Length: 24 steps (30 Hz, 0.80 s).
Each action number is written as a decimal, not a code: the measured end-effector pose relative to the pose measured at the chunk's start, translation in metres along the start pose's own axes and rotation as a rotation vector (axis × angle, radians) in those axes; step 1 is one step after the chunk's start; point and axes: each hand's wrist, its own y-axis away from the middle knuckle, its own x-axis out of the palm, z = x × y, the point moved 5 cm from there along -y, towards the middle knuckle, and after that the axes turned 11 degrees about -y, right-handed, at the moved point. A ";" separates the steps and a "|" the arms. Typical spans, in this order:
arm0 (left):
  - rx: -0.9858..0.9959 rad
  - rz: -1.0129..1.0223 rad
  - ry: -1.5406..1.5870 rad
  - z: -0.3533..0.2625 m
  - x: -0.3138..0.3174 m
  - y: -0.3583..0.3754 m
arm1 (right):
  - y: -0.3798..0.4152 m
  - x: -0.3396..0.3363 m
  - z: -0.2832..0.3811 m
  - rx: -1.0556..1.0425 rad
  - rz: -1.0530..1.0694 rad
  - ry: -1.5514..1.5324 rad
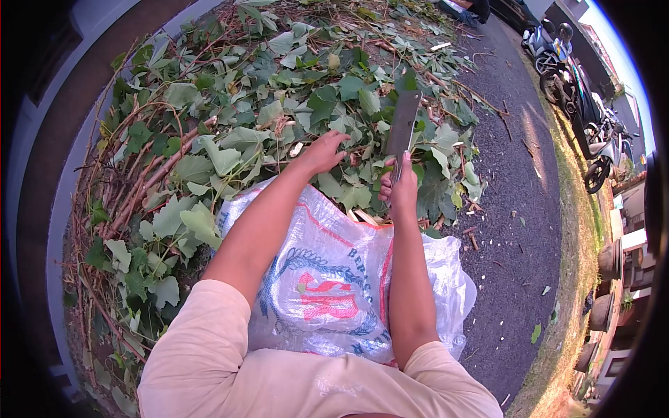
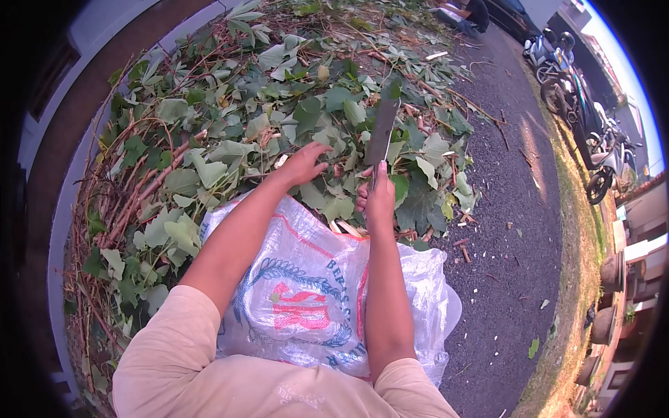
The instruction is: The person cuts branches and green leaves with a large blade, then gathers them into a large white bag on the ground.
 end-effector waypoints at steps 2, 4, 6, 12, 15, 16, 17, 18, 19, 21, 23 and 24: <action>-0.047 -0.022 -0.075 0.008 -0.006 0.001 | 0.007 0.006 0.011 -0.070 -0.008 0.012; -0.143 -0.046 -0.170 0.020 -0.010 0.002 | 0.022 0.017 0.028 -0.203 -0.024 0.061; -0.163 -0.027 -0.226 0.026 -0.018 0.003 | 0.035 0.030 0.038 -0.314 0.018 0.107; -0.253 0.040 -0.287 0.021 -0.024 0.013 | 0.043 0.046 -0.004 -0.701 0.184 0.386; -0.331 0.002 -0.342 0.033 -0.038 0.009 | -0.044 -0.035 -0.138 -0.419 0.101 0.863; -0.401 0.142 -0.395 0.037 -0.040 0.018 | -0.042 -0.032 -0.132 -0.083 0.071 0.794; -0.476 0.289 -0.437 0.043 -0.039 0.026 | -0.038 -0.019 -0.112 -0.100 0.075 0.787; -0.489 0.284 -0.430 0.052 -0.037 0.030 | -0.035 -0.022 -0.110 0.063 0.065 0.633; -0.500 0.352 -0.412 0.063 -0.030 0.037 | -0.029 -0.029 -0.118 0.233 0.049 0.474; -0.497 0.408 -0.408 0.072 -0.032 0.039 | -0.028 -0.025 -0.111 0.205 0.060 0.358; -0.445 0.415 -0.404 0.065 -0.033 0.043 | -0.023 -0.022 -0.106 0.381 0.060 0.095; -0.441 0.415 -0.408 0.059 -0.035 0.045 | -0.021 -0.018 -0.100 0.368 0.076 0.061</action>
